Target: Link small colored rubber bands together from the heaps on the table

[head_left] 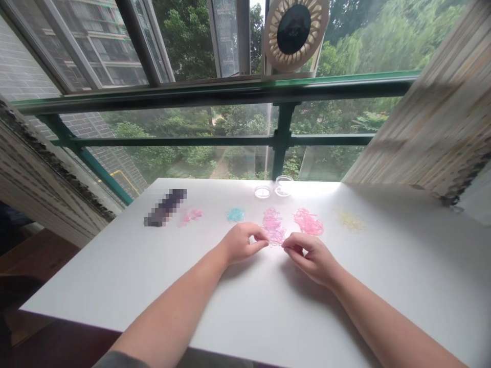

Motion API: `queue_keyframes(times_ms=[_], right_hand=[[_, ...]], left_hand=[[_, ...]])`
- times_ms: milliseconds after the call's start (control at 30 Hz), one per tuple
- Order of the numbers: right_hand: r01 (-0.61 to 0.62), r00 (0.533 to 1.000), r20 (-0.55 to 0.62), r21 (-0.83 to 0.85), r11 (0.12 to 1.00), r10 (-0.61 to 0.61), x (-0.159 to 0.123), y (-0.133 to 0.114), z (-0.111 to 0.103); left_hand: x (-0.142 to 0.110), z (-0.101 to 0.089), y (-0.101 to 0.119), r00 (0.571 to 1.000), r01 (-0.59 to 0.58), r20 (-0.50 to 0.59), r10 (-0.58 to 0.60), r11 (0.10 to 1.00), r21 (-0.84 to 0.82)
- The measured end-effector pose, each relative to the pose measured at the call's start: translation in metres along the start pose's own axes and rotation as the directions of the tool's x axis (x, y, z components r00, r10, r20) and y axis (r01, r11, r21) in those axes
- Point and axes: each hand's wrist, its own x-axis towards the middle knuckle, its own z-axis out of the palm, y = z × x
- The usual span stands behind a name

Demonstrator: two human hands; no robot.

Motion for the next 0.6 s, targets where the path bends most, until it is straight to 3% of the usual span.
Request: queue_keyframes(times_ms=[100,300,600], right_hand=[[-0.018,1.0,-0.014,-0.004,1.0,0.018,-0.001,0.001,-0.004],[-0.014,1.0,-0.004,-0.011,1.0,0.014,-0.002,0.001,-0.006],[-0.001,1.0,0.004,-0.036,0.999,0.001,-0.003,0.002,-0.008]], left_hand=[[0.001,-0.021,-0.015,0.992,0.084,-0.108,-0.069,0.988,0.133],[-0.003,-0.06,-0.05,0.921,0.293,-0.333,-0.204,0.924,0.247],[-0.005,-0.057,-0.068,0.862,0.43,-0.398,-0.313,0.868,0.248]])
